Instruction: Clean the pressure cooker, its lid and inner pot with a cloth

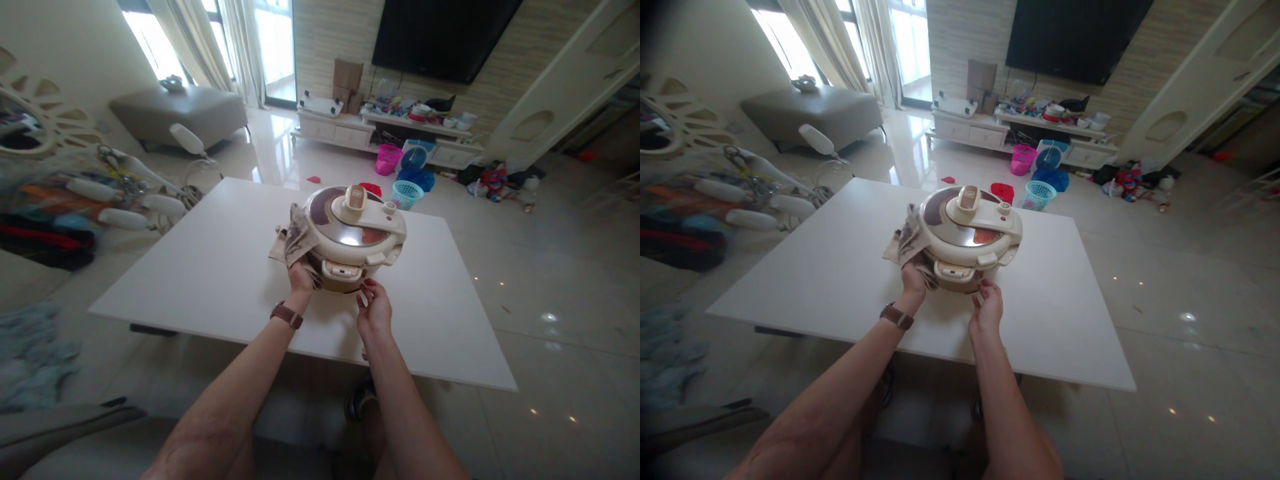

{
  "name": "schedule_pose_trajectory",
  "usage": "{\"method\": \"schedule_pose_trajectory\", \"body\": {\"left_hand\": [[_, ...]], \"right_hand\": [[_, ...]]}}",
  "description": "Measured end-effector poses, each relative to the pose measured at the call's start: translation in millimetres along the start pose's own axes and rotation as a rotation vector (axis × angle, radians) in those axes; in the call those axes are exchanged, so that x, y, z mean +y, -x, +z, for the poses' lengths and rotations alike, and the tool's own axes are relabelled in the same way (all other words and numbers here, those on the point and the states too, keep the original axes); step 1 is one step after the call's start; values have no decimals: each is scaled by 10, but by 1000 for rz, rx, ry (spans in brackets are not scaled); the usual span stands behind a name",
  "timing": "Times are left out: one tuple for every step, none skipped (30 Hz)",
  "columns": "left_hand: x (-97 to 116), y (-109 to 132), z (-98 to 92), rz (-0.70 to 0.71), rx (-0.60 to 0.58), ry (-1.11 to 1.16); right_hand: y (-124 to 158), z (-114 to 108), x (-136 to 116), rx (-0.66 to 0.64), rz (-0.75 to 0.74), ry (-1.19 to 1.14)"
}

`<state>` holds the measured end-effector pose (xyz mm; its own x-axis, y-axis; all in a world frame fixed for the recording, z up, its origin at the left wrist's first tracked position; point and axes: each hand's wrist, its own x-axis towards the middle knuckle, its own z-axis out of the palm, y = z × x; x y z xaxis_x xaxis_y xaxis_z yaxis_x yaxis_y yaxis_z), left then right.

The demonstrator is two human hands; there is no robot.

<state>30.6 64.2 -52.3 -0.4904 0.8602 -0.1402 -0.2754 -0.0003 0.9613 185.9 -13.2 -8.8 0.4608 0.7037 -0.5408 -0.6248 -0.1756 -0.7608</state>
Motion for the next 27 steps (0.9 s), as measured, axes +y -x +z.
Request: {"method": "schedule_pose_trajectory", "body": {"left_hand": [[-61, 30, 14, -11, 136, 88], [-109, 73, 31, -57, 211, 157], [-141, 125, 50, -104, 252, 203], [-158, 183, 68, -150, 250, 229], [-163, 248, 84, -186, 237, 234], [-160, 320, 97, -203, 225, 225], [-153, 402, 106, -201, 214, 210], [-148, 496, 113, -191, 203, 189], [-146, 600, 118, -173, 186, 163], [-150, 712, 122, -145, 156, 141], [-160, 827, 127, -121, 126, 116], [-171, 935, 132, -96, 87, 88], [-181, 1030, 137, -75, 55, 66], [-187, 1103, 143, -66, 26, 45], [-188, 1152, 149, -61, 1, 30], [-182, 1177, 154, -59, -15, 23], [-172, 1180, 157, -58, -20, 24], [-160, 1171, 160, -53, -17, 29], [-150, 1156, 162, -41, -12, 36], [-144, 1143, 163, -25, -9, 42], [-145, 1138, 163, -11, -12, 42], [-153, 1143, 163, -2, -21, 38], [-168, 1158, 162, -2, -38, 28], [-187, 1179, 161, -9, -57, 16], [-206, 1202, 161, -19, -72, 6], [-224, 1223, 160, -28, -84, -4], [-237, 1238, 160, -32, -93, -11]], "right_hand": [[-20, 5, -3, 6, -10, 4], [-40, 10, -8, 12, -18, 7], [-59, 12, -16, 16, -25, 9], [-78, 11, -24, 20, -30, 10], [-96, 8, -35, 24, -36, 9], [-111, 2, -45, 28, -40, 6], [-123, -7, -56, 30, -41, 2], [-131, -16, -65, 31, -41, -3], [-136, -24, -74, 29, -43, -8], [-136, -31, -81, 25, -50, -13], [-134, -35, -89, 20, -62, -17], [-129, -34, -98, 15, -79, -22], [-124, -29, -110, 7, -102, -33], [-119, -18, -127, -3, -129, -53], [-116, -3, -148, -17, -160, -82], [-116, 14, -175, -36, -193, -118], [-120, 31, -206, -54, -224, -156], [-128, 46, -241, -70, -249, -189], [-140, 56, -277, -82, -266, -212], [-155, 62, -312, -89, -273, -226], [-172, 64, -344, -94, -270, -233], [-189, 62, -371, -99, -260, -236], [-206, 58, -393, -105, -248, -236], [-221, 56, -408, -110, -239, -234], [-233, 56, -416, -112, -234, -233], [-242, 59, -419, -108, -231, -231], [-248, 65, -416, -104, -232, -230]]}}
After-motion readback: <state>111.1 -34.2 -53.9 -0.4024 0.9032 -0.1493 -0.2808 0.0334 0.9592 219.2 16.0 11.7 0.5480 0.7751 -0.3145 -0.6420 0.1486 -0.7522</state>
